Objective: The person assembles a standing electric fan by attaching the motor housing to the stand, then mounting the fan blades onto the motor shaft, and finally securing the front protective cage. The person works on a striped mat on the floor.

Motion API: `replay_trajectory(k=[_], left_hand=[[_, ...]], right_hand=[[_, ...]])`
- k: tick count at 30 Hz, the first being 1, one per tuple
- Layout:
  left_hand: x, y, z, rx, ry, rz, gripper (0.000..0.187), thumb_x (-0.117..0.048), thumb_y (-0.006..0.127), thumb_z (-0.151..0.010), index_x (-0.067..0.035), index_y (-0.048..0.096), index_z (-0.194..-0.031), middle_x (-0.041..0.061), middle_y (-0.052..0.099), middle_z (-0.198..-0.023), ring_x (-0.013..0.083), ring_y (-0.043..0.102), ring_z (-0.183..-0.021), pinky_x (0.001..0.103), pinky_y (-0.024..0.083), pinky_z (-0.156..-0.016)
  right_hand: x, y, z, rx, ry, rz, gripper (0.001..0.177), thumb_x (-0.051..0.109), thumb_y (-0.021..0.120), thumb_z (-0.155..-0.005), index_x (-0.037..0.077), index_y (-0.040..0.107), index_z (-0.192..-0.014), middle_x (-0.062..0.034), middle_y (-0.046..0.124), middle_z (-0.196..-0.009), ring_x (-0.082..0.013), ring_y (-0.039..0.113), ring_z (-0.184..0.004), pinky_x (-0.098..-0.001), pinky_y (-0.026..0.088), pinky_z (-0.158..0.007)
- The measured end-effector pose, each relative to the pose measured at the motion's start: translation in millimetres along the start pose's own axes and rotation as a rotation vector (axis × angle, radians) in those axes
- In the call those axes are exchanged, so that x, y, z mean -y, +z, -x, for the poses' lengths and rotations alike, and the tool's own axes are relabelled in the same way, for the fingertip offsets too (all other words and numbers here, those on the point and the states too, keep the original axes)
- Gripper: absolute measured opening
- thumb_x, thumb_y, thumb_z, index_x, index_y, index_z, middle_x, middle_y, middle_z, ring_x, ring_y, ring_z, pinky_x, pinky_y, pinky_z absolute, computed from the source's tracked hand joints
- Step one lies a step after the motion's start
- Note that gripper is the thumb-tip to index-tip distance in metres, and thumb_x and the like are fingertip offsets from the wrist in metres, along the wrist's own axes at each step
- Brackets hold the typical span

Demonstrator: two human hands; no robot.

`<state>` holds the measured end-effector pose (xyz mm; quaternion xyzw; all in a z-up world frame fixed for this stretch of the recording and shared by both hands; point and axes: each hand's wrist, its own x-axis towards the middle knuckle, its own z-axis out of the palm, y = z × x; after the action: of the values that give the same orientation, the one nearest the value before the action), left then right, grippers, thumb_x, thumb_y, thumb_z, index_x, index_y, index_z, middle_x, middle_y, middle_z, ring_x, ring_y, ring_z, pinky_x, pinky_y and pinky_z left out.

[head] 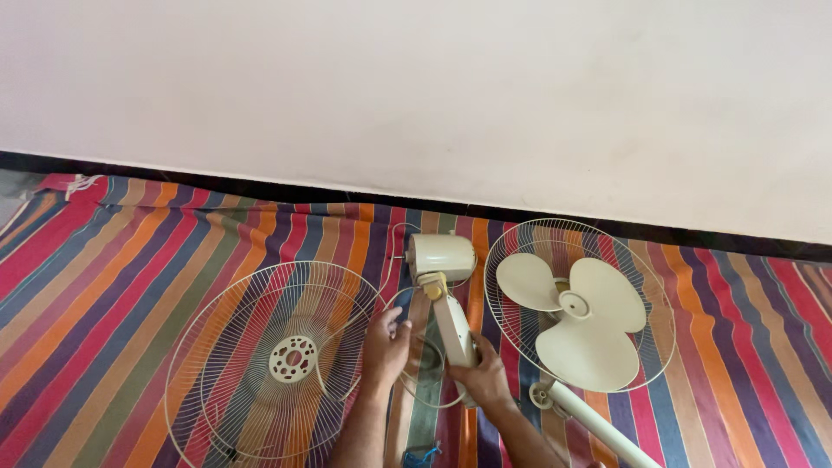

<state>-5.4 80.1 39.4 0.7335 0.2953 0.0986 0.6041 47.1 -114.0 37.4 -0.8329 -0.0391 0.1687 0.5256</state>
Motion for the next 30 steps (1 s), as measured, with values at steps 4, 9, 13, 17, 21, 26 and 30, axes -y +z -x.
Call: replay_trajectory(k=[4,9,13,17,21,26,30], left_hand=[[-4.8,5.7,-0.2,0.063,-0.068,0.313,0.073,-0.044,0.065,-0.091,-0.006,0.045,-0.150,0.021,0.050,-0.151,0.0318,0.051,-0.142,0.047,0.043,-0.117],[5.0,8.1,-4.9,0.154,-0.237,0.573,0.095,-0.062,0.067,-0.080,-0.011,0.040,-0.155,0.019,0.043,-0.157,0.0320,0.044,-0.146,0.053,0.038,-0.119],[10.2,16.0,-9.7,0.213,-0.213,0.698,0.094,-0.061,0.070,-0.080,-0.011,0.041,-0.154,0.023,0.048,-0.155,0.0355,0.047,-0.144,0.052,0.038,-0.119],[4.4,10.6,-16.8,0.090,-0.101,0.583,0.098,-0.062,0.070,-0.077,-0.015,0.037,-0.157,0.020,0.043,-0.157,0.0338,0.043,-0.144,0.054,0.037,-0.117],[-9.4,-10.2,-20.1,0.037,-0.077,0.639,0.104,-0.053,0.073,-0.076,-0.021,0.020,-0.160,0.016,0.042,-0.151,0.0325,0.045,-0.140,0.058,0.038,-0.111],[-31.0,-28.2,-16.8,-0.012,0.052,1.011,0.073,-0.027,0.067,-0.094,-0.011,0.035,-0.158,0.015,0.060,-0.136,0.0300,0.056,-0.123,0.047,0.050,-0.104],[-52.5,-41.1,-25.1,0.047,0.153,1.213,0.063,-0.016,0.063,-0.096,-0.009,0.040,-0.154,0.013,0.067,-0.126,0.0240,0.066,-0.117,0.039,0.055,-0.106]], right_hand=[[1.3,-5.8,9.4,0.048,0.026,-0.177,0.094,0.007,0.084,-0.058,0.004,0.050,-0.145,-0.0192,0.074,-0.118,-0.0286,0.074,-0.100,-0.0373,0.059,-0.086],[7.1,-17.2,27.1,0.149,0.028,-0.367,0.075,0.005,0.080,-0.063,-0.002,0.063,-0.135,-0.0171,0.075,-0.101,-0.0228,0.070,-0.084,-0.0336,0.056,-0.074],[6.5,-21.2,41.6,0.176,0.103,-0.537,0.070,0.001,0.080,-0.061,-0.002,0.065,-0.130,-0.0119,0.073,-0.093,-0.0190,0.068,-0.076,-0.0330,0.055,-0.069],[-6.6,-24.3,57.2,0.233,0.156,-0.687,0.063,0.005,0.079,-0.066,-0.007,0.065,-0.127,-0.0142,0.073,-0.093,-0.0225,0.068,-0.075,-0.0348,0.055,-0.068],[-30.2,-23.2,66.5,0.241,0.168,-0.704,0.066,0.008,0.078,-0.062,-0.004,0.065,-0.126,-0.0137,0.076,-0.100,-0.0227,0.073,-0.087,-0.0350,0.058,-0.078],[-71.7,-17.7,78.5,0.293,0.173,-0.761,0.080,0.011,0.080,-0.058,-0.006,0.062,-0.134,-0.0199,0.074,-0.107,-0.0275,0.071,-0.096,-0.0384,0.056,-0.087],[-95.6,-9.0,87.1,0.297,0.236,-0.816,0.089,0.013,0.077,-0.055,-0.003,0.055,-0.140,-0.0186,0.075,-0.114,-0.0286,0.075,-0.104,-0.0407,0.057,-0.095]])
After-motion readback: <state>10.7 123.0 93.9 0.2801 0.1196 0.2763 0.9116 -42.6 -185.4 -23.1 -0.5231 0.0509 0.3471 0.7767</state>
